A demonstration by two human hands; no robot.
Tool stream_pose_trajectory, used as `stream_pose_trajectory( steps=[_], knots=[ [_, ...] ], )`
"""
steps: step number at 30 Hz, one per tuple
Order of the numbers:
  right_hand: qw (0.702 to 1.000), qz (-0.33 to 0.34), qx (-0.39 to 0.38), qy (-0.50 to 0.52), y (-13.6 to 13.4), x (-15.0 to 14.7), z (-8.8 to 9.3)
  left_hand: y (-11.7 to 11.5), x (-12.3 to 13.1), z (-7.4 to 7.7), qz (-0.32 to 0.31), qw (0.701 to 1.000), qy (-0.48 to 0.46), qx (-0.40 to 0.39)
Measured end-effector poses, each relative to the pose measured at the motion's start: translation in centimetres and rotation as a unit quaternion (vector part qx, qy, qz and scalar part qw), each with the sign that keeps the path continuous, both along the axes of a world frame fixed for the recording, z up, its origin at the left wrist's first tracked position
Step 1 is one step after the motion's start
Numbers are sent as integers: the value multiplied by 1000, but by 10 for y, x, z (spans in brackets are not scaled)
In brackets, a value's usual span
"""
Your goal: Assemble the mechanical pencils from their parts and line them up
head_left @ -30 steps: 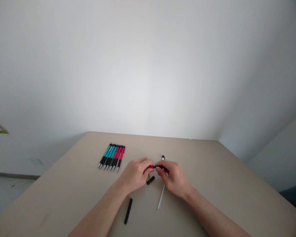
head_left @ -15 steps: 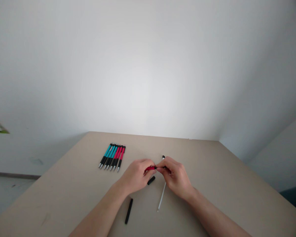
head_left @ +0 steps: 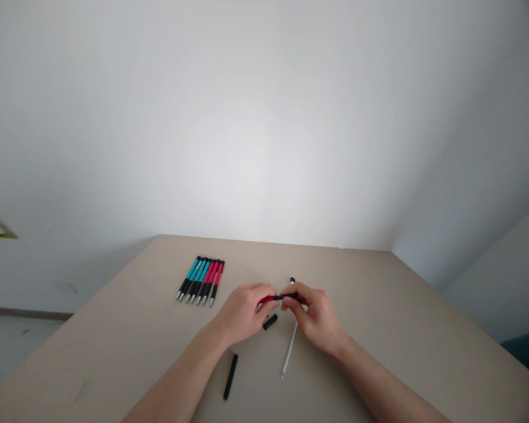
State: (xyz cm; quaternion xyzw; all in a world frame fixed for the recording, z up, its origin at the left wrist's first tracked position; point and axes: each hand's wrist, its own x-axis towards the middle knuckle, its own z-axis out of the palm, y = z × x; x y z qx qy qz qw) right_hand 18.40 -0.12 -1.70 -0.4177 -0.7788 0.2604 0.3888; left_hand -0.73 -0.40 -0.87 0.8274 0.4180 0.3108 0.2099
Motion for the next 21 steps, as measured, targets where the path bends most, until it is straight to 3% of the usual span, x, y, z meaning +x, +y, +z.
stream_pose_trajectory(
  steps=[14, 21],
  knots=[
    [987, 7, -63, 145, 3, -4, -8, 0, 6, 4, -5, 997, -67, -48],
    [967, 2, -103, 233, 6, -8, -6, 1, 12, -3, -3, 983, -117, -141]
  ],
)
